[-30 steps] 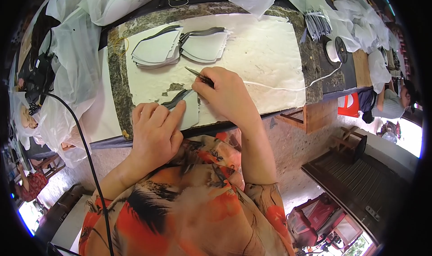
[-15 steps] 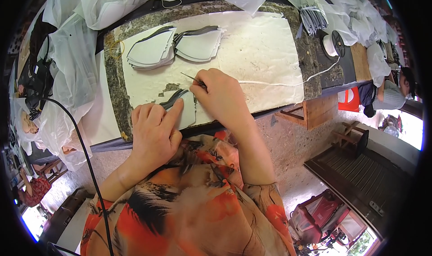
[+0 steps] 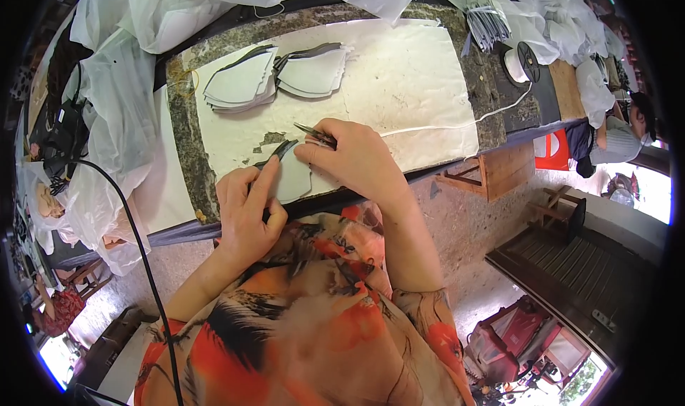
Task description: Trim excess material and threads from shoe upper components using hand nippers.
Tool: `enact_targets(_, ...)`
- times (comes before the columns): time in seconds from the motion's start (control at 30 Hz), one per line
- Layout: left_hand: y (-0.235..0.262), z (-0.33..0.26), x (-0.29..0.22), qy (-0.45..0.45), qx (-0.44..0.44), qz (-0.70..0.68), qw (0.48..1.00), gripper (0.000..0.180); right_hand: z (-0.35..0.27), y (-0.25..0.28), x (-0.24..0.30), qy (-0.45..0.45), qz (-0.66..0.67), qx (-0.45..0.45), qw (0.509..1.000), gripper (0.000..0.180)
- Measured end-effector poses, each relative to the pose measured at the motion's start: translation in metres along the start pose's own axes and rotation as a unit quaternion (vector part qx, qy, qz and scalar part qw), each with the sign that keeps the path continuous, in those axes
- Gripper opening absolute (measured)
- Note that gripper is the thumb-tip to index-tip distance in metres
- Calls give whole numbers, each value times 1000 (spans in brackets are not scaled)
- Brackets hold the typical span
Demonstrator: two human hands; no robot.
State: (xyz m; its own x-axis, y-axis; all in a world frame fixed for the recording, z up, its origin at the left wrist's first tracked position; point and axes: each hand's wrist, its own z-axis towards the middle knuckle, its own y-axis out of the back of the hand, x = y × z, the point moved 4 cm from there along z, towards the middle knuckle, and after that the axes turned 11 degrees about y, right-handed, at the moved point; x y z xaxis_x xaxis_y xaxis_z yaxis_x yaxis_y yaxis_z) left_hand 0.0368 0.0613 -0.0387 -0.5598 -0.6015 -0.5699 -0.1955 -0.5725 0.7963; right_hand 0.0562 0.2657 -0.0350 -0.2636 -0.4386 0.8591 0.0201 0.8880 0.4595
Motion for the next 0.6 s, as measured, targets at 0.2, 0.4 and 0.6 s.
enact_targets(0.2, 6, 4, 6, -6, 0, -66, 998, 64, 3, -4, -3, -17, 129, -11, 991, 25)
enact_targets(0.4, 10, 11, 10, 64, 54, -127, 988, 66, -2, -9, 9, 50, 125, -72, 988, 17)
enact_targets(0.6, 9, 15, 17, 64, 83, -149, 983, 58, -12, -16, 2, 121, 155, -51, 979, 12)
